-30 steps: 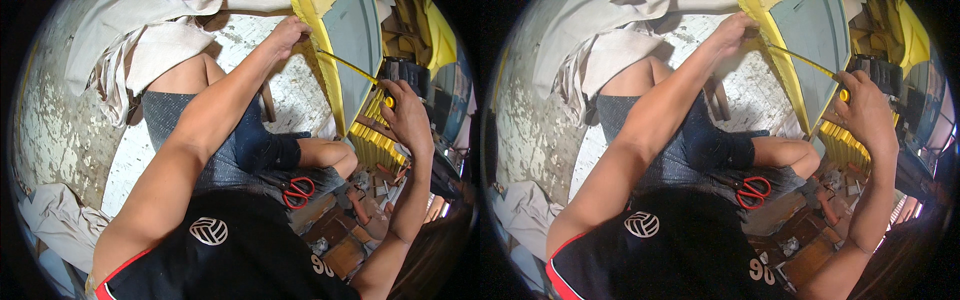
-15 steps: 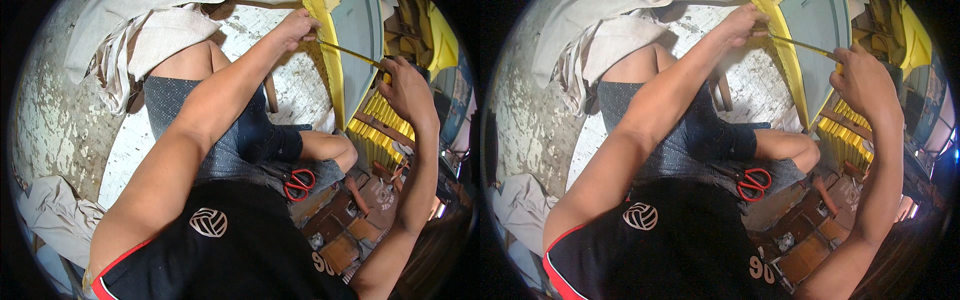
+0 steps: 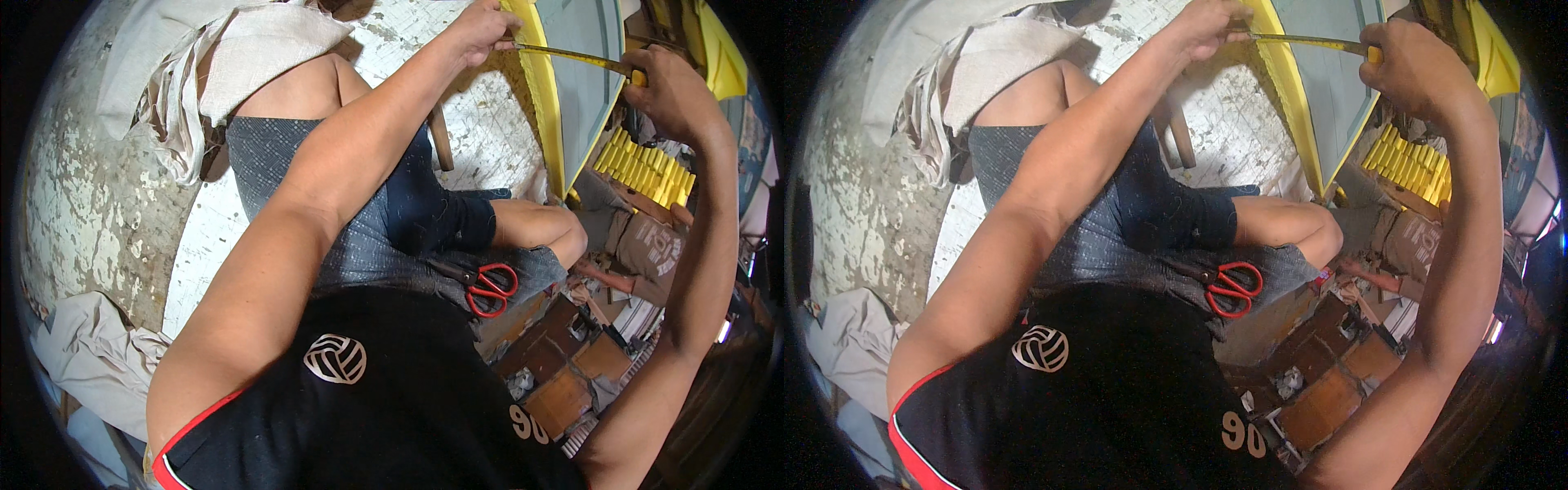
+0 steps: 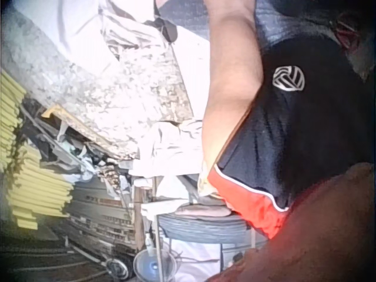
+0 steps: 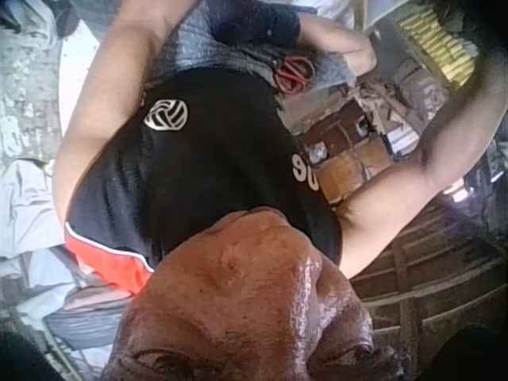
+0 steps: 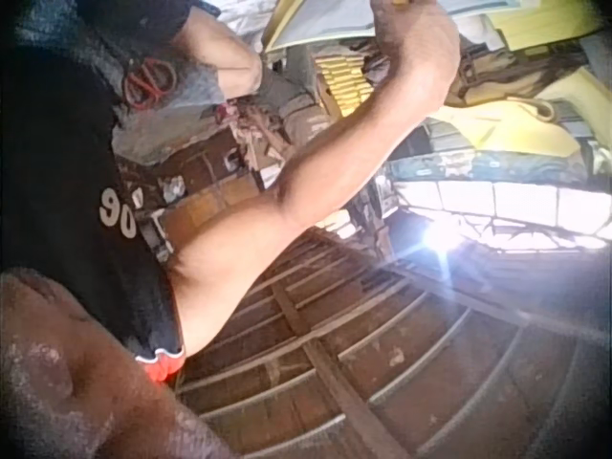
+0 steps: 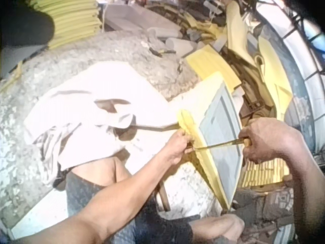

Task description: The person measures a rectangular frame and a piece of white fabric using a tape measure. They then use scissors to cut the fabric to size.

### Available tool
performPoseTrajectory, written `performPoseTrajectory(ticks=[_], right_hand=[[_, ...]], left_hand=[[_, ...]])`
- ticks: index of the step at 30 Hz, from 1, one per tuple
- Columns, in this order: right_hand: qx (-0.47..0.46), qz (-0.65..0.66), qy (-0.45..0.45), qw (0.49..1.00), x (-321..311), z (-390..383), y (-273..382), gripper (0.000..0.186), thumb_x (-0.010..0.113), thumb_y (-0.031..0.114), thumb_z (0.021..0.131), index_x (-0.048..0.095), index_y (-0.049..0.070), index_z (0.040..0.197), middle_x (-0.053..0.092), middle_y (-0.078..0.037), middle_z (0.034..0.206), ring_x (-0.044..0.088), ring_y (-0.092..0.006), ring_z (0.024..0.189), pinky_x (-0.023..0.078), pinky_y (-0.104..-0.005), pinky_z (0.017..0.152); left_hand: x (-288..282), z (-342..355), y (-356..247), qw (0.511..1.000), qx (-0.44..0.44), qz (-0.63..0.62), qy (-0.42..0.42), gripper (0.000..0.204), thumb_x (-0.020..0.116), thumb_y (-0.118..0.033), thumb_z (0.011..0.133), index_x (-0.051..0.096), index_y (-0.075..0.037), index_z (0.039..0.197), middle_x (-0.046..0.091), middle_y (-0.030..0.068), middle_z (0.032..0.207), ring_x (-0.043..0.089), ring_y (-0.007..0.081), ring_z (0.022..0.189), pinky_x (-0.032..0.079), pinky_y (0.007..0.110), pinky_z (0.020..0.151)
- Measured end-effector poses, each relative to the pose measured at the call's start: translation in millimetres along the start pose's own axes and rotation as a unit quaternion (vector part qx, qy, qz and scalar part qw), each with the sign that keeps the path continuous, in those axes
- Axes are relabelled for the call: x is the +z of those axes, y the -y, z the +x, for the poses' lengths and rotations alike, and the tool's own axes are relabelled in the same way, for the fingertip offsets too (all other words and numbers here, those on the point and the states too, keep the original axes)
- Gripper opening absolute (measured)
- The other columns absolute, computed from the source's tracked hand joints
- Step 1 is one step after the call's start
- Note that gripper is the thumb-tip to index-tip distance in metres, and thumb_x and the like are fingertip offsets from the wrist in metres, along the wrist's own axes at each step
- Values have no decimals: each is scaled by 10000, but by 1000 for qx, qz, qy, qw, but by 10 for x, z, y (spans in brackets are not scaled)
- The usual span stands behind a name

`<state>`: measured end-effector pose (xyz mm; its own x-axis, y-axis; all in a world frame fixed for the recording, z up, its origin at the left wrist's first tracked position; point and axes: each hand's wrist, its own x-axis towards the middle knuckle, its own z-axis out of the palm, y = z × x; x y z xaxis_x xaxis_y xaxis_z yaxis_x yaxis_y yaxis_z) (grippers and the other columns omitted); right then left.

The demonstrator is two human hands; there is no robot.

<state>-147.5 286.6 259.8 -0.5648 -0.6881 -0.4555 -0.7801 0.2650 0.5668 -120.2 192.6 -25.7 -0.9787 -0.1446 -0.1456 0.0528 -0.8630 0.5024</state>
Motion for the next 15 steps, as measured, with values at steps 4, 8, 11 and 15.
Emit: performPoseTrajectory(ticks=[4, 8, 11, 15], right_hand=[[-18, 13, -28, 999, 17, 6, -37, 346, 647, 176, 790, 700, 8, 1088, 675, -257, 987, 664, -400, 946, 508, -451, 901], [-26, 23, -18, 999, 50, 72, -88, 347, 649, 166, 773, 701, 7, 1078, 680, -255, 970, 668, -403, 924, 512, -450, 890], [-19, 32, -29, 999, 74, 104, -100, 341, 653, 163, 760, 700, -2, 1054, 683, -253, 940, 676, -392, 893, 523, -445, 863], [27, 3, 91, 996, -92, 221, -41, 447, 697, 169, 772, 652, 12, 1188, 644, -210, 1114, 629, -355, 1063, 476, -426, 977]], left_hand=[[-14, 17, 8, 1000, -4, 22, 1, 273, 547, -102, 914, 559, -117, 1187, 640, 48, 1073, 614, 180, 969, 511, 398, 893], [-17, 3, 9, 1000, -6, 13, -5, 281, 551, -91, 912, 560, -126, 1191, 641, 44, 1078, 609, 177, 985, 511, 390, 896], [-7, -10, -5, 1000, -6, 3, -4, 288, 549, -84, 912, 558, -128, 1197, 641, 45, 1090, 607, 175, 1000, 511, 389, 899], [-9, -18, -41, 1000, -7, 0, -12, 305, 545, -80, 914, 546, -124, 1217, 640, 47, 1112, 606, 178, 1016, 512, 388, 905]])
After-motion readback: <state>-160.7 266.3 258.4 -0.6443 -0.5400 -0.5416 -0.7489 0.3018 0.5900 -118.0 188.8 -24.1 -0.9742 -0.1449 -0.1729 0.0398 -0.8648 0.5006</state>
